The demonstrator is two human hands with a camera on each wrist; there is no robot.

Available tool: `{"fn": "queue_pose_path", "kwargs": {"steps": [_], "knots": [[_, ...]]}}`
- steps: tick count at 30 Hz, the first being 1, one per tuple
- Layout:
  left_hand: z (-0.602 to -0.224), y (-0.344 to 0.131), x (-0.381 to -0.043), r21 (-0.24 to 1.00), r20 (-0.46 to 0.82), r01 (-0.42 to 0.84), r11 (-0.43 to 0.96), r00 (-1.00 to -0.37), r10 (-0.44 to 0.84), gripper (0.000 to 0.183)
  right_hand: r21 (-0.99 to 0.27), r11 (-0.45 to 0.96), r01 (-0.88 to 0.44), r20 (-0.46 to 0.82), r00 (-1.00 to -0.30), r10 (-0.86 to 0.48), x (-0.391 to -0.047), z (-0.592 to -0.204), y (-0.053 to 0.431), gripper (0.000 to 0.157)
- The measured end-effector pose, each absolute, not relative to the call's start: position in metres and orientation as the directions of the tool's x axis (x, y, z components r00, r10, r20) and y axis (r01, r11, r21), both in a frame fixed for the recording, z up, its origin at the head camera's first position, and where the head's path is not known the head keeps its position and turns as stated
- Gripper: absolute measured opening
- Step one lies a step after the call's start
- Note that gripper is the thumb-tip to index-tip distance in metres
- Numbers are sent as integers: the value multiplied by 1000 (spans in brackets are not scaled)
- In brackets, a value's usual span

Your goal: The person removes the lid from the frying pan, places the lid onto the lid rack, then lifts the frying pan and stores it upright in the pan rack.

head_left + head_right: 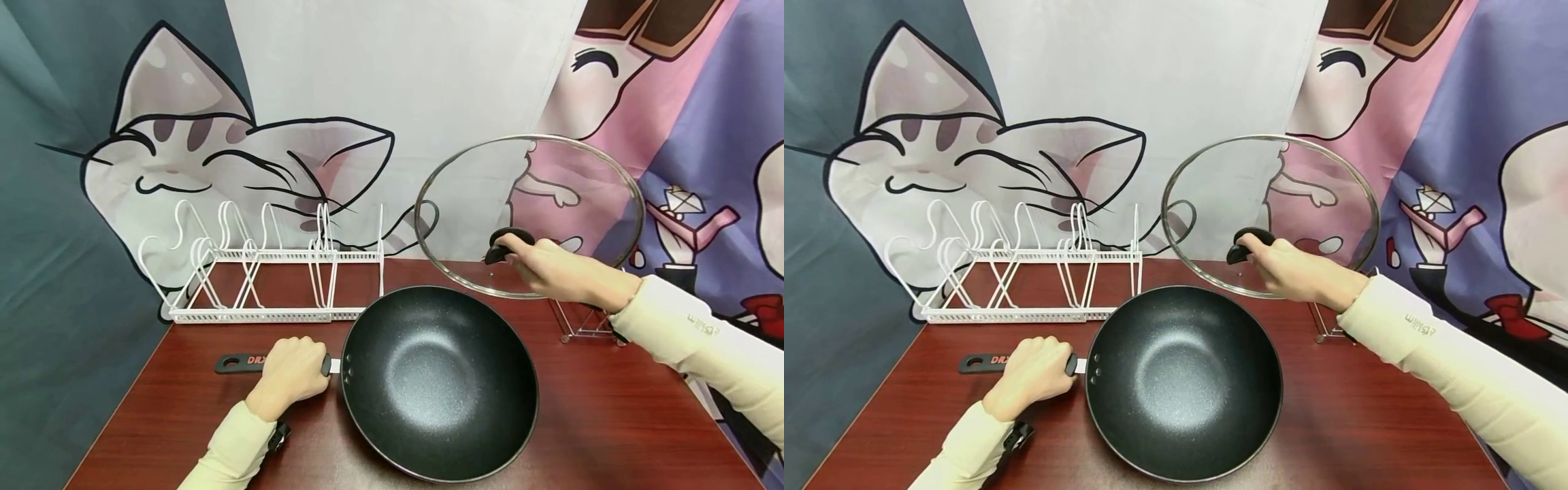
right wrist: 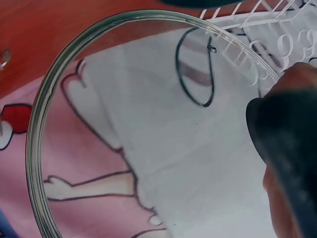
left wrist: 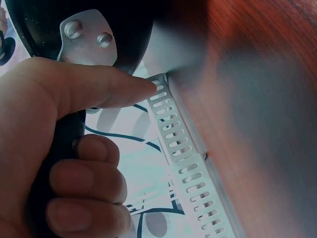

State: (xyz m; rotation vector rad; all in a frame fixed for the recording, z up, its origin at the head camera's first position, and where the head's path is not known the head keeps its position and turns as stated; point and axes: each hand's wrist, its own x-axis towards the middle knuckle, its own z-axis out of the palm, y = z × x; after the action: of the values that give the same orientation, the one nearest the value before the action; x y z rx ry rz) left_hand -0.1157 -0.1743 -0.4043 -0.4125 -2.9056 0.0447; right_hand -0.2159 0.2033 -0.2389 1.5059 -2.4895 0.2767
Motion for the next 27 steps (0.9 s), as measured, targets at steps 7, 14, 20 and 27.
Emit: {"fn": "queue_pose_path", "kwargs": {"steps": [7,14,20,27], "knots": [[-405,-174,-114,-52,185,273,961,-943,278,19,-15,515,-857,333,-489,-806,-231,-238,217,26],[-405,-174,-115,-60,197,273,960,-940,279,19,7,545,-838,332,-513,-792,-249,-233,232,26],[-405,-175,-115,-65,196,280,958,-938,287,19,17,617,-787,337,-577,-744,-260,-229,249,24],[-405,-175,-114,-65,209,282,957,-934,289,19,-11,723,-690,309,-690,-654,-273,-221,264,20]]}}
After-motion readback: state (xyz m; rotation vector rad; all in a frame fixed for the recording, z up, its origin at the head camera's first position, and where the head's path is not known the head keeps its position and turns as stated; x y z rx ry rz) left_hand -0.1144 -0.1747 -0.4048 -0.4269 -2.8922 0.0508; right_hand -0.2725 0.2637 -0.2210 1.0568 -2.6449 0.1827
